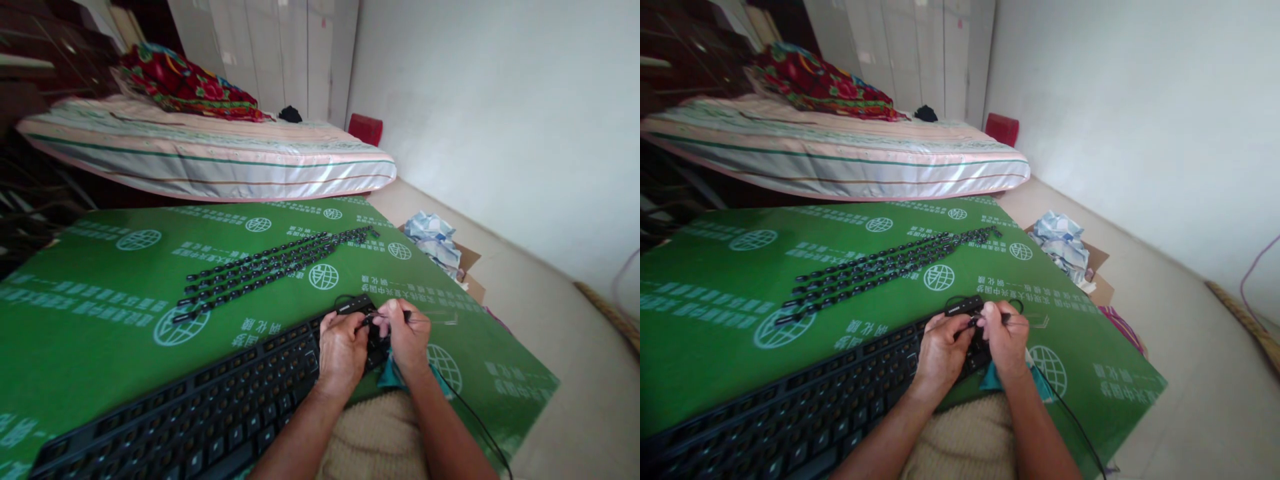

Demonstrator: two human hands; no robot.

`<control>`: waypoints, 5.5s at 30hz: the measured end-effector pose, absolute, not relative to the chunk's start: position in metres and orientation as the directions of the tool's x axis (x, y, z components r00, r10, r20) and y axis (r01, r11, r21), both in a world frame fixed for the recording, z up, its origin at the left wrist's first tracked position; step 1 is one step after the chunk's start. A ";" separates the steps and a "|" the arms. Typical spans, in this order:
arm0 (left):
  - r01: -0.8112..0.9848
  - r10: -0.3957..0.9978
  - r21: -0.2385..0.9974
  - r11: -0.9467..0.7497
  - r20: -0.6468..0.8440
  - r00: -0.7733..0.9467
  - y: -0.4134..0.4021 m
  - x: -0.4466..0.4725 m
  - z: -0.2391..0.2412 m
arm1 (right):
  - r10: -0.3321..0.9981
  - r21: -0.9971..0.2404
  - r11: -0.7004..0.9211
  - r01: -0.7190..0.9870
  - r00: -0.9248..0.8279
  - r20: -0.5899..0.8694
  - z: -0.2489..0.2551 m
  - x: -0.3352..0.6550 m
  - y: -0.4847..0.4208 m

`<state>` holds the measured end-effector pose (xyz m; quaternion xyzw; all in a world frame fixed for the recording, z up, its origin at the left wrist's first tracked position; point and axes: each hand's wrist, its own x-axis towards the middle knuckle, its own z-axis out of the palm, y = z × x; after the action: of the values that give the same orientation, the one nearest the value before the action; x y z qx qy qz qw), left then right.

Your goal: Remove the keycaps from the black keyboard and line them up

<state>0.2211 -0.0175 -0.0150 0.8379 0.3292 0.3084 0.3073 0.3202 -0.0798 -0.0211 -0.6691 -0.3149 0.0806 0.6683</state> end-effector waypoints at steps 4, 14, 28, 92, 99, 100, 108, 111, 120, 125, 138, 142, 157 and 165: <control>0.354 0.771 0.749 -0.560 0.314 0.555 -0.018 0.221 -0.016 | 0.448 -0.893 0.049 0.446 0.790 0.419 -0.014 0.324 -0.082; 0.223 0.827 0.867 -0.446 0.304 0.473 -0.014 0.222 -0.033 | 0.625 -0.645 -0.049 0.762 0.527 0.575 -0.016 0.327 -0.088; 0.198 0.873 0.922 -0.334 0.223 0.433 -0.011 0.221 -0.035 | 0.761 -0.634 0.021 0.773 0.399 0.512 -0.026 0.323 -0.084; 0.180 0.871 0.929 -0.324 0.219 0.440 -0.011 0.217 -0.030 | 0.792 -0.640 -0.390 0.662 0.596 0.133 -0.009 0.417 -0.024; 0.191 0.870 0.921 -0.339 0.231 0.435 -0.011 0.215 -0.030 | 0.755 -0.584 -0.486 0.650 0.649 0.095 -0.026 0.450 0.009; 0.190 0.869 0.922 -0.338 0.228 0.439 -0.011 0.215 -0.030 | 0.752 -0.576 -0.498 0.648 0.654 0.085 -0.027 0.453 0.012; 0.197 0.875 0.929 -0.314 0.203 0.440 -0.012 0.215 -0.029 | 0.724 -0.512 -0.580 0.634 0.689 0.033 -0.033 0.469 0.027; 0.201 0.869 0.921 -0.332 0.216 0.444 -0.013 0.215 -0.030 | 0.715 -0.492 -0.596 0.635 0.698 0.035 -0.033 0.471 0.031; 0.213 0.854 0.895 -0.391 0.267 0.446 -0.011 0.212 -0.033 | 0.695 -0.448 -0.621 0.643 0.716 0.064 -0.038 0.479 0.052; 0.202 0.840 0.878 -0.434 0.313 0.443 -0.011 0.211 -0.035 | 0.690 -0.437 -0.629 0.642 0.721 0.067 -0.043 0.485 0.065; 0.166 0.867 0.885 -0.434 0.361 0.344 -0.014 0.218 -0.062 | 0.661 -0.501 -0.642 0.580 0.750 0.021 -0.047 0.508 0.093; 0.166 0.858 0.872 -0.461 0.389 0.335 -0.015 0.220 -0.065 | 0.654 -0.518 -0.644 0.564 0.756 0.010 -0.047 0.512 0.099; 0.195 0.811 0.812 -0.550 0.465 0.354 -0.014 0.219 -0.067 | 0.642 -0.529 -0.650 0.545 0.767 0.002 -0.049 0.512 0.097; 0.223 0.793 0.778 -0.587 0.498 0.350 -0.014 0.220 -0.065 | 0.633 -0.539 -0.653 0.532 0.774 -0.003 -0.047 0.512 0.099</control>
<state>0.2197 -0.0137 -0.0649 0.7615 0.3336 0.4620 0.3086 0.5121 0.0994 -0.0468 -0.9042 -0.3220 0.0955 0.2639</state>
